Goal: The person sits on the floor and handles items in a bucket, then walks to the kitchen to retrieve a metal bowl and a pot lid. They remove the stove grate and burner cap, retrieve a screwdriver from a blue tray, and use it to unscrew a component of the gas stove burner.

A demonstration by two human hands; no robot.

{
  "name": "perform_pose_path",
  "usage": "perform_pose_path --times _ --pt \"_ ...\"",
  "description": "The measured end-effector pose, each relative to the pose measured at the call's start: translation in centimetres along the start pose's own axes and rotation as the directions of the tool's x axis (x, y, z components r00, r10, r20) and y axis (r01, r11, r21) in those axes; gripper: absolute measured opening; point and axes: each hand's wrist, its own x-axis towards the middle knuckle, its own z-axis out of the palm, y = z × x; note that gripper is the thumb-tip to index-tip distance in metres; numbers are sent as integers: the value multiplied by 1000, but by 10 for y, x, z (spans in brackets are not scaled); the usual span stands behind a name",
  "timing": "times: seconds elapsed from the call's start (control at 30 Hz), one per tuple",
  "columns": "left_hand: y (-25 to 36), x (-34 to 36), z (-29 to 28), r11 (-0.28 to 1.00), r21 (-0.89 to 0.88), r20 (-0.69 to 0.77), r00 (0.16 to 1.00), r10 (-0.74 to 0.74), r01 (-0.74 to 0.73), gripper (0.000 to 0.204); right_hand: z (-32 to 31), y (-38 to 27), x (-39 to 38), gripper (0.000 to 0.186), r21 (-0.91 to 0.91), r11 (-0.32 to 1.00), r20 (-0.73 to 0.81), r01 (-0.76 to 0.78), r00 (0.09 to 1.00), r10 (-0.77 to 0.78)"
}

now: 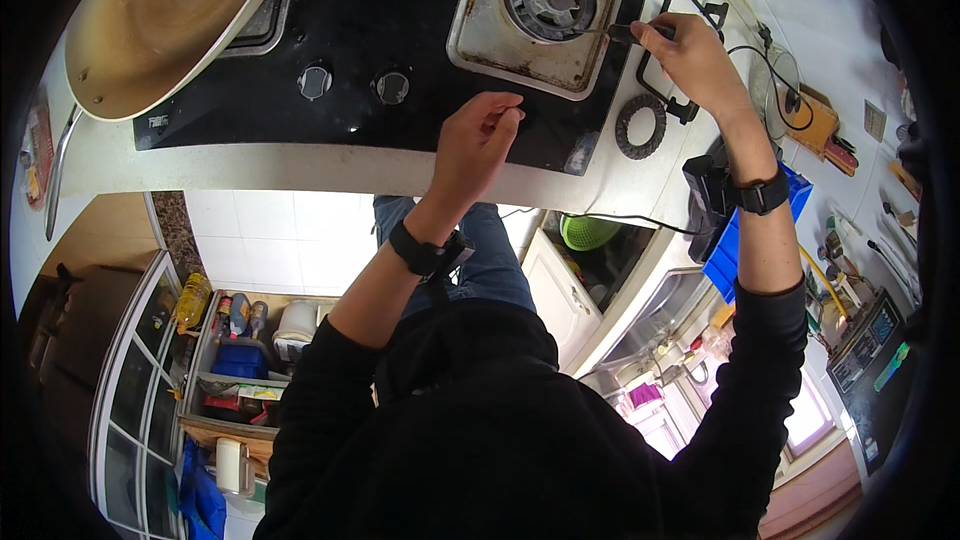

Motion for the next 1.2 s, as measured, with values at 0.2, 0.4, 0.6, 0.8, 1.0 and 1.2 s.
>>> perform_pose_path --times 0.2,0.4,0.6,0.8,1.0,1.2 --pt "-1 16 -1 1000 28 4 1000 -8 8 27 1 -5 6 36 -55 991 49 120 992 -117" --pt "1 31 3 999 40 -5 999 32 -32 23 -7 -1 -3 31 -186 947 101 260 964 -245" --pt "7 32 5 996 36 -40 996 77 -76 21 -1 -4 -19 30 -80 970 130 229 967 -217" --pt "16 18 9 999 -11 -25 999 44 -44 21 34 37 -61 35 421 902 -285 95 958 32" --pt "18 -10 50 995 97 144 990 8 -22 21 120 113 -253 28 916 317 -23 -248 753 657" --pt "9 -61 149 969 230 407 913 -9 -93 20 93 220 -418 31 816 576 -523 -45 366 770"
